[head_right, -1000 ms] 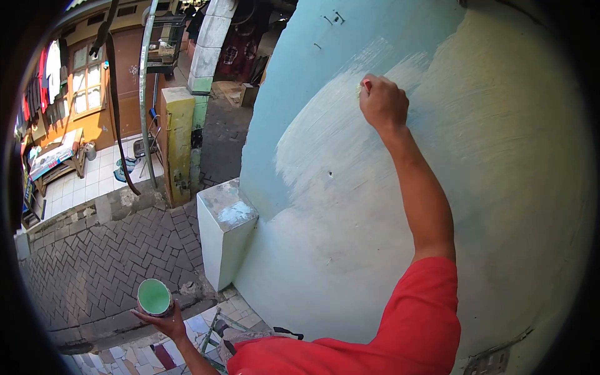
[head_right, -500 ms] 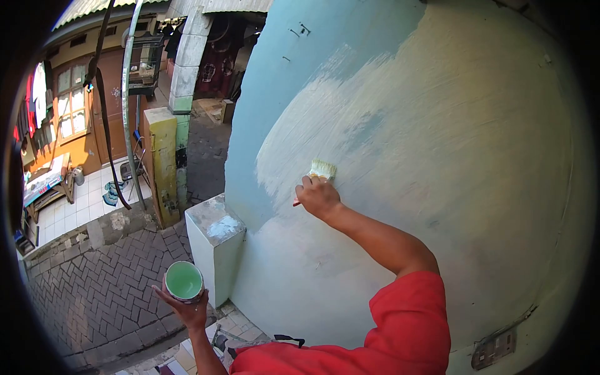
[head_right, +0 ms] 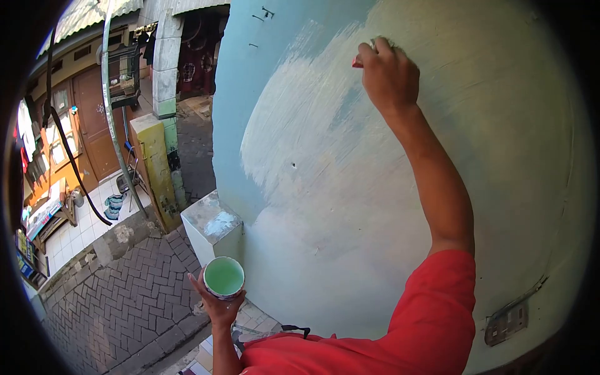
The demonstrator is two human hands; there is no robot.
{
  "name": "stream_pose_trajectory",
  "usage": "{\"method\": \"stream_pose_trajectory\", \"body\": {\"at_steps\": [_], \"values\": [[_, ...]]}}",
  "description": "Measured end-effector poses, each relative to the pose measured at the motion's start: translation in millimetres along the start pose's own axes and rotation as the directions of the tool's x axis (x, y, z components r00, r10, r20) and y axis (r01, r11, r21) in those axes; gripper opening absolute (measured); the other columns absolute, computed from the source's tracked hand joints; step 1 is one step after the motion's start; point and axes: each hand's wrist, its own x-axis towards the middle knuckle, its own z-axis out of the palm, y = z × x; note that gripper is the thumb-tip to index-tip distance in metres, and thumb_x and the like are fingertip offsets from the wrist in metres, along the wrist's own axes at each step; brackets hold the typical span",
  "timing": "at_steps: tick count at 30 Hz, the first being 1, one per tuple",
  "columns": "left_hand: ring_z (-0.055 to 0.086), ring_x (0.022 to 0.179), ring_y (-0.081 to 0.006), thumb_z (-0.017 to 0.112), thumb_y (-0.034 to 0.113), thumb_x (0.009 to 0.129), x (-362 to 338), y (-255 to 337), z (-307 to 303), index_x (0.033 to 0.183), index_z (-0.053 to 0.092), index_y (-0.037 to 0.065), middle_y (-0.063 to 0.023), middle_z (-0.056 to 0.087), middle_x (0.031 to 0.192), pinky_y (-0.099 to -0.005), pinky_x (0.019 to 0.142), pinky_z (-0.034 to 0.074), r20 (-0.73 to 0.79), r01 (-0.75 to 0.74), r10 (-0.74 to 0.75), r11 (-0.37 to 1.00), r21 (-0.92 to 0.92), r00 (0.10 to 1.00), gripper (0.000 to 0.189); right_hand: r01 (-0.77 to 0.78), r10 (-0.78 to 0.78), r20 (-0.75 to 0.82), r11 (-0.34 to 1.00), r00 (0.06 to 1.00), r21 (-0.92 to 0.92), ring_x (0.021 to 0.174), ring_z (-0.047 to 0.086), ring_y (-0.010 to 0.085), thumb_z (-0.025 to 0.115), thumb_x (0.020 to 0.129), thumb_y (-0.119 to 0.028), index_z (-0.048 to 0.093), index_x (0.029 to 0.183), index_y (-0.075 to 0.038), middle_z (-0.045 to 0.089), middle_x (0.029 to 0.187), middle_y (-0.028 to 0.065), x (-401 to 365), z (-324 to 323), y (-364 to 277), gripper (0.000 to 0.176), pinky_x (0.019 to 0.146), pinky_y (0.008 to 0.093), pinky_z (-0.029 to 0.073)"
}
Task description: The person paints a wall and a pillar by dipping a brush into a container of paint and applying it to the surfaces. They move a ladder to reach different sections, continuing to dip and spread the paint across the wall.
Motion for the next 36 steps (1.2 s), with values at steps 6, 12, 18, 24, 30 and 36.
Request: {"method": "stream_pose_trajectory", "body": {"at_steps": [6,12,18,24,30,36], "values": [[0.053,0.132,-0.0444,0.096,0.017,0.06,17,16,13,0.162,-0.011,0.01,-0.026,0.043,0.151,-0.0547,0.111,0.042,0.061,-0.05,0.051,0.999,-0.005,0.997,0.149,0.192,-0.293,0.339,0.934,0.894,0.301,0.092,0.07,0.0242,0.073,0.083,-0.018,0.07,0.08,-0.009,0.066,0.091,0.0085,-140,23,-133,0.01,0.071,0.0331,0.06],[0.054,0.132,-0.0431,0.096,0.018,0.062,26,35,9,0.162,-0.011,0.01,-0.0258,0.043,0.152,-0.053,0.109,0.045,0.115,-0.092,0.091,0.996,0.004,0.989,0.147,-0.103,-0.252,0.518,0.821,0.817,0.562,0.077,0.072,0.0282,0.071,0.088,-0.013,0.073,0.09,-0.008,0.067,0.085,0.0115,-145,5,-154,0.006,0.063,0.0364,0.059],[0.055,0.129,-0.0424,0.096,0.017,0.063,48,53,23,0.161,-0.013,0.009,-0.0282,0.044,0.149,-0.0531,0.107,0.046,0.167,-0.14,0.162,0.98,-0.141,0.972,0.147,-0.042,0.031,0.063,0.985,0.998,0.17,0.082,0.073,0.0291,0.067,0.097,-0.019,0.073,0.107,-0.014,0.073,0.092,0.0076,-25,14,-7,0.013,0.069,0.0381,0.06],[0.056,0.129,-0.0412,0.098,0.017,0.062,82,70,43,0.161,-0.016,0.013,-0.028,0.045,0.148,-0.0529,0.108,0.045,0.165,-0.213,0.26,0.942,-0.258,0.951,0.151,-0.034,0.035,0.019,0.999,0.999,-0.042,0.086,0.074,0.0279,0.069,0.094,-0.015,0.072,0.109,-0.016,0.073,0.105,0.0055,-11,-2,16,0.016,0.068,0.0377,0.061],[0.053,0.135,-0.0384,0.098,0.019,0.063,101,84,52,0.16,-0.021,0.014,-0.0245,0.042,0.152,-0.053,0.112,0.045,0.206,-0.271,0.346,0.908,-0.321,0.915,0.154,0.195,-0.299,0.315,0.926,0.901,0.322,0.092,0.07,0.024,0.069,0.088,-0.014,0.069,0.077,-0.01,0.067,0.09,0.0087,-159,20,-138,0.012,0.071,0.036,0.06],[0.052,0.136,-0.0381,0.098,0.018,0.063,92,84,37,0.16,-0.02,0.013,-0.0239,0.042,0.152,-0.053,0.113,0.044,0.231,-0.265,0.333,0.923,-0.28,0.914,0.153,-0.17,-0.244,0.534,0.773,0.81,0.611,0.076,0.071,0.032,0.067,0.093,-0.015,0.069,0.086,-0.007,0.066,0.085,0.0142,-166,3,-155,0.01,0.068,0.0423,0.059]]}}
